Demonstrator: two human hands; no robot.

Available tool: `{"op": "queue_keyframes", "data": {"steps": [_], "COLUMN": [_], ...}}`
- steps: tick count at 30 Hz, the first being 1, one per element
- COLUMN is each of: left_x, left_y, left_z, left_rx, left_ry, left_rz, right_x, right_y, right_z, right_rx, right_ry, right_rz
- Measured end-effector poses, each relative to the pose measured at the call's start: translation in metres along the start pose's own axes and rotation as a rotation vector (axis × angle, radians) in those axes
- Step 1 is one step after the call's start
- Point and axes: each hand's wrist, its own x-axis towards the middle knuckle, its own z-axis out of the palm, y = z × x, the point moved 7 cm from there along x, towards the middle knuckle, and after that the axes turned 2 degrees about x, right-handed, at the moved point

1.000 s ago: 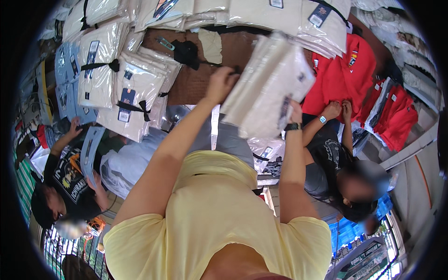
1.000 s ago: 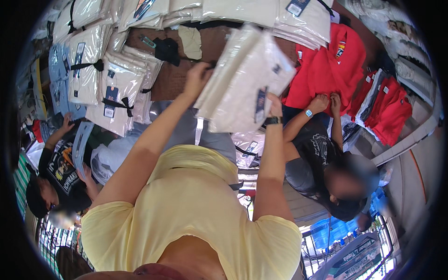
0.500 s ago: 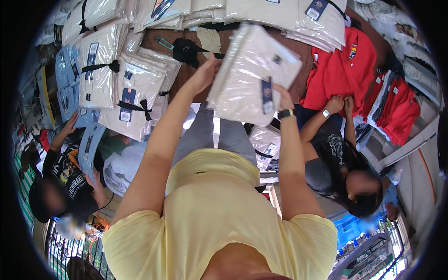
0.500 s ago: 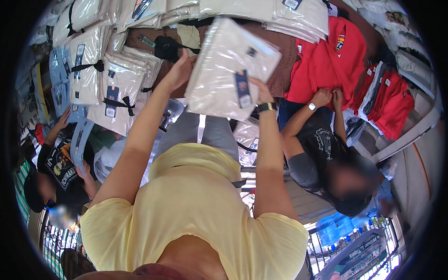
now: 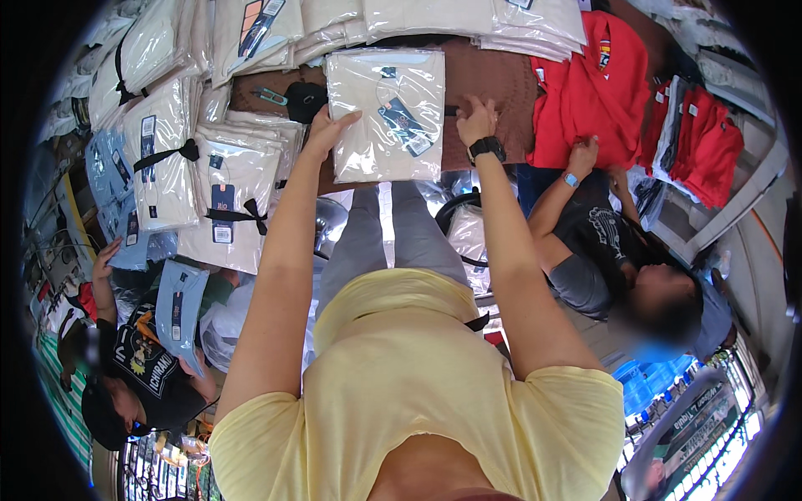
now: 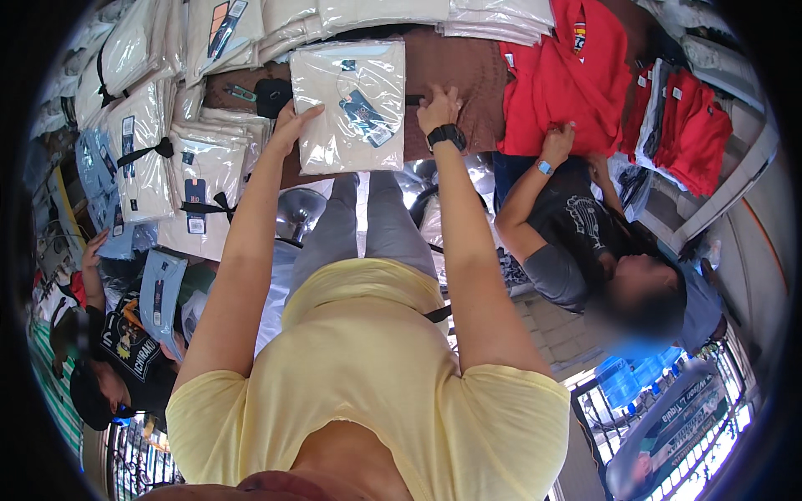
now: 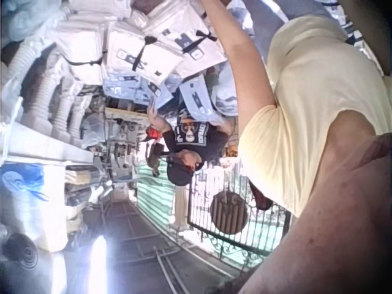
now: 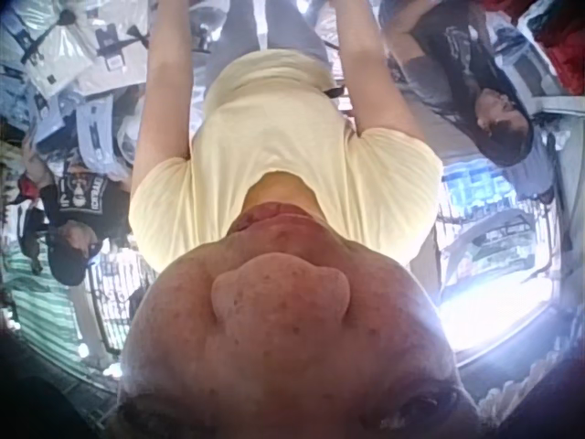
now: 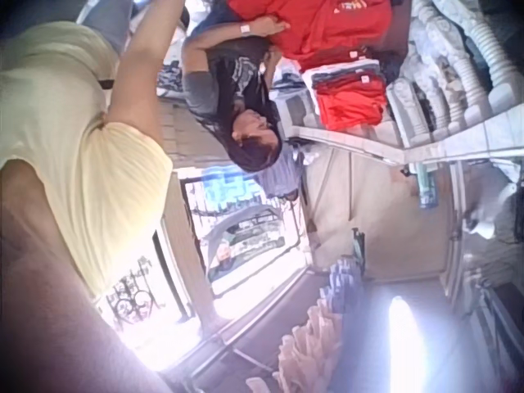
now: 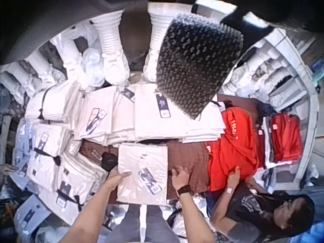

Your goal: The person picks up packaged shirts from a large pile, inspects the tags, and uses a black strap to bundle a stack of shirts together.

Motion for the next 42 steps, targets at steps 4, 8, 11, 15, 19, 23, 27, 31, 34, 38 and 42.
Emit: {"op": "queue_keyframes", "data": {"steps": [4, 8, 11, 15, 19, 23, 27, 31, 34, 38, 42], "left_x": [0.000, -0.003, -0.003, 0.008, 0.011, 0.014, 0.005, -0.015, -0.018, 0.012, 0.003], "left_y": [0.004, 0.004, 0.000, 0.006, 0.011, 0.004, 0.009, 0.038, 0.058, 0.048, 0.039], "left_z": [0.005, 0.006, 0.009, 0.033, 0.077, 0.115, 0.120, 0.102, 0.077, 0.066, 0.050], "left_rx": [0.001, 0.005, -0.022, 0.116, 0.196, 0.206, 0.185, 0.461, 0.628, 0.944, 0.960], "left_ry": [-0.007, -0.010, 0.020, 0.061, 0.089, 0.095, 0.148, 0.352, 0.416, 0.241, 0.105], "left_rz": [-0.009, -0.016, 0.003, 0.143, 0.216, 0.236, 0.178, 0.358, 0.600, 0.676, 0.613], "right_x": [-0.001, -0.003, -0.006, -0.025, -0.028, -0.028, -0.031, -0.037, -0.038, -0.038, -0.043], "right_y": [0.003, 0.025, 0.038, 0.045, 0.019, -0.007, 0.005, 0.029, 0.040, 0.060, 0.071], "right_z": [0.013, 0.003, -0.041, -0.078, -0.110, -0.109, -0.099, -0.099, -0.093, -0.088, -0.094], "right_rx": [-0.221, -0.093, 0.126, -0.186, -0.277, -0.180, -0.274, -0.319, -0.315, -0.292, -0.365], "right_ry": [-0.124, -0.159, -0.162, -0.170, -0.100, -0.214, -0.175, -0.090, -0.084, -0.063, -0.031], "right_rz": [-0.254, -0.154, 0.044, -0.188, -0.144, -0.098, -0.186, -0.106, -0.112, -0.092, 0.019]}}
